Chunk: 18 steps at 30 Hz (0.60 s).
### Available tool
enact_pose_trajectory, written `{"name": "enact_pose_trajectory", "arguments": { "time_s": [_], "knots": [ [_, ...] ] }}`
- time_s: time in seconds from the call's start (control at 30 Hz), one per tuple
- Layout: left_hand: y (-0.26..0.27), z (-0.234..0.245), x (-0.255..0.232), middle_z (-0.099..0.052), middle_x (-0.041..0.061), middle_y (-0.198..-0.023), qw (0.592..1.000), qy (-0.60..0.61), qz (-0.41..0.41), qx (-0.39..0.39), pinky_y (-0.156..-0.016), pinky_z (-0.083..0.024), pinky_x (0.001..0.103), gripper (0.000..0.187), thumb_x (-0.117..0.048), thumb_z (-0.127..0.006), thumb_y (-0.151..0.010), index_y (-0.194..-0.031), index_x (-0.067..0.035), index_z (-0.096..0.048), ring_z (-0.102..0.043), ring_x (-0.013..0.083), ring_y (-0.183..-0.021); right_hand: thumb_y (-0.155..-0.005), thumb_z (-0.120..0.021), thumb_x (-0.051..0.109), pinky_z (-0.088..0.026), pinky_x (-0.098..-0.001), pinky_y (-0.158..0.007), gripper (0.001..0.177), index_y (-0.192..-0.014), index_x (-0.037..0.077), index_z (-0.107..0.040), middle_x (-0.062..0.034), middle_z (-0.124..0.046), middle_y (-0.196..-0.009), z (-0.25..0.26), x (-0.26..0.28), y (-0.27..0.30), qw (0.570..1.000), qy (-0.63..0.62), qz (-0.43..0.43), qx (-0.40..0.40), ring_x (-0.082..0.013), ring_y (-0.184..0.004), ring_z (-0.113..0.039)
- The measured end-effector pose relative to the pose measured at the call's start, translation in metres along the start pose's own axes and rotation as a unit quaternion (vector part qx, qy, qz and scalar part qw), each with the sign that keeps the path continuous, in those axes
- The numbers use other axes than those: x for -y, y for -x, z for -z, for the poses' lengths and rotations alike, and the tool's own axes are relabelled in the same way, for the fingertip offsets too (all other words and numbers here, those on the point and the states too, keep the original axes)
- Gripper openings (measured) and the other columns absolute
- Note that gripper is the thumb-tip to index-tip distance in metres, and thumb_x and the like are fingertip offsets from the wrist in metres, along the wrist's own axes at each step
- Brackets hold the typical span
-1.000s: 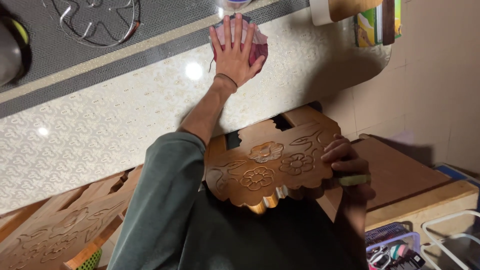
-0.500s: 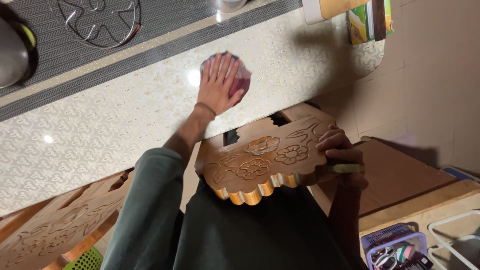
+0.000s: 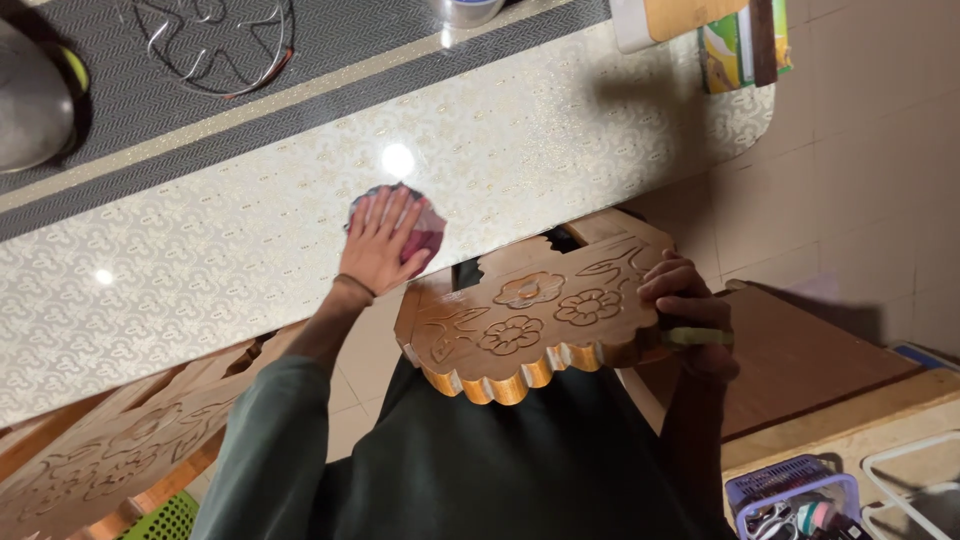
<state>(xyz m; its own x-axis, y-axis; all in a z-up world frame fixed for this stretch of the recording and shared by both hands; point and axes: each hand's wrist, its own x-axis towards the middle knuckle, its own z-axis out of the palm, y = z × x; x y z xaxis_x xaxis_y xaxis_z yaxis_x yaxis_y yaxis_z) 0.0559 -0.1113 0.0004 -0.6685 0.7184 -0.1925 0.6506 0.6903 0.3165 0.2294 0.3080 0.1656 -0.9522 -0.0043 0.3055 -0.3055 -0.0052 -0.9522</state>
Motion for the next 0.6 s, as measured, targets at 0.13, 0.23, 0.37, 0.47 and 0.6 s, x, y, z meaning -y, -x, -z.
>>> {"name": "enact_pose_trajectory", "arguments": {
  "time_s": [0.13, 0.23, 0.37, 0.47, 0.6],
  "knots": [
    [0.022, 0.007, 0.018, -0.025, 0.016, -0.171, 1.000, 0.026, -0.001, -0.017, -0.129, -0.007, 0.053, 0.079, -0.060, -0.047, -0.100, -0.162, -0.012, -0.036, -0.016, 0.0353, -0.159, -0.103, -0.036, 0.064, -0.025, -0.0435, -0.126, 0.065, -0.135, 0.017, -0.066, -0.0158, -0.070, -0.119, -0.003, 0.001, -0.001, 1.000, -0.006, -0.010, -0.013, -0.0269, -0.117, -0.060],
    [0.022, 0.013, 0.020, -0.028, 0.014, -0.171, 0.999, 0.032, -0.007, -0.036, -0.129, -0.009, 0.054, 0.078, -0.058, -0.053, -0.098, -0.161, -0.013, -0.041, -0.019, 0.0355, -0.159, -0.103, -0.033, 0.065, -0.027, -0.0437, -0.126, 0.067, -0.134, 0.017, -0.067, -0.0152, -0.070, -0.119, 0.001, -0.003, 0.000, 1.000, -0.016, 0.001, -0.010, -0.0267, -0.116, -0.061],
    [0.016, 0.015, 0.018, -0.028, 0.014, -0.170, 0.999, 0.035, 0.013, -0.036, -0.128, -0.010, 0.056, 0.080, -0.059, -0.055, -0.095, -0.160, -0.013, -0.042, -0.018, 0.0360, -0.159, -0.101, -0.036, 0.060, -0.030, -0.0442, -0.124, 0.062, -0.131, 0.017, -0.068, -0.0149, -0.071, -0.116, 0.000, -0.002, 0.002, 1.000, -0.012, -0.009, -0.019, -0.0267, -0.109, -0.063],
    [0.009, 0.009, 0.018, -0.026, 0.016, -0.171, 0.999, 0.024, 0.020, -0.044, -0.127, -0.008, 0.059, 0.081, -0.060, -0.055, -0.096, -0.161, -0.012, -0.041, -0.017, 0.0378, -0.159, -0.102, -0.036, 0.060, -0.031, -0.0447, -0.123, 0.061, -0.129, 0.017, -0.069, -0.0159, -0.071, -0.115, 0.001, -0.001, 0.005, 0.999, -0.024, -0.032, -0.036, -0.0271, -0.108, -0.063],
    [-0.012, 0.005, 0.016, -0.023, 0.017, -0.172, 0.999, 0.011, 0.030, -0.043, -0.127, -0.005, 0.061, 0.085, -0.063, -0.054, -0.096, -0.162, -0.011, -0.039, -0.014, 0.0396, -0.160, -0.100, -0.038, 0.062, -0.030, -0.0432, -0.123, 0.062, -0.127, 0.017, -0.070, -0.0162, -0.070, -0.116, 0.000, 0.001, 0.003, 0.999, -0.023, -0.036, -0.027, -0.0271, -0.108, -0.062]
  ]
}}
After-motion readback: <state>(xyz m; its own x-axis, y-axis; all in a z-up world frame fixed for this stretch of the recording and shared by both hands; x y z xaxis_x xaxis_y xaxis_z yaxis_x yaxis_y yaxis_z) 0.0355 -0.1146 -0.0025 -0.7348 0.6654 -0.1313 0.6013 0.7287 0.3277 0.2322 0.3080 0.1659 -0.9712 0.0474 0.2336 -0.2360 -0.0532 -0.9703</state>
